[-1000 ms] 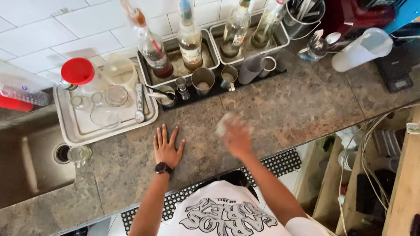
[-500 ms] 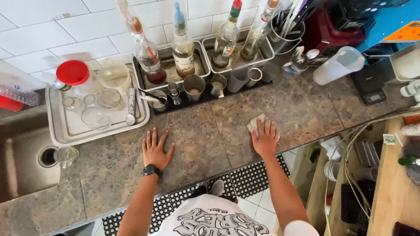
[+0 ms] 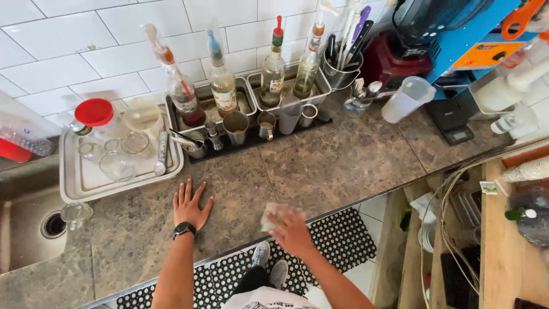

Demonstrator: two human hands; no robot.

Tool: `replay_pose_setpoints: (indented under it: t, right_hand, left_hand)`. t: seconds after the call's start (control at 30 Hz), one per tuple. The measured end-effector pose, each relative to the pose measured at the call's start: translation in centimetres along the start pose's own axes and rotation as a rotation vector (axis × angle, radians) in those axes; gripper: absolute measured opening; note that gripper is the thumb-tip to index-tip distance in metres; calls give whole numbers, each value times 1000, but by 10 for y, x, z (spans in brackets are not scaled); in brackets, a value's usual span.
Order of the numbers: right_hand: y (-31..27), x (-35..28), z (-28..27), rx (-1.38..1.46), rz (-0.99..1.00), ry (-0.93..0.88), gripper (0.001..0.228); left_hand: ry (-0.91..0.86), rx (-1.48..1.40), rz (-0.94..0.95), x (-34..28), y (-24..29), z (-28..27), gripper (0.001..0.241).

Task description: Wiping down a coffee shop preparation counter using a cloth.

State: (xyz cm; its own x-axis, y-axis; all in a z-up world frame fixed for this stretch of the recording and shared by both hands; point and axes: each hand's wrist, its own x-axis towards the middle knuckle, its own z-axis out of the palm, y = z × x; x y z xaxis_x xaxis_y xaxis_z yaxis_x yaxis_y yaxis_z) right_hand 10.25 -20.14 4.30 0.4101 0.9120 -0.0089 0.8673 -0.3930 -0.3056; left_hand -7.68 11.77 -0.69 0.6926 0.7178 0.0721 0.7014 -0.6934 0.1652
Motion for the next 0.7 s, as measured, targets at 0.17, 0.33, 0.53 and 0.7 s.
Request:
replay_pose_setpoints:
  t: [0.17,0.33,0.53,0.7]
  right_hand:
    - [102,-3,13,-118,239,162,56]
    - [144,27,6,-87,683,-125,72]
    - [3,81,-15,-71,436,-176,64]
    - [-69,61,19,187,51,-233,62]
  left_hand:
    - [74,-56,8,0,-4,2,68]
    - [21,-29,-15,-1,-6,6,71]
    - [67,-2,45,1,-11,13,70]
    - [34,0,15,0,-11,20,73]
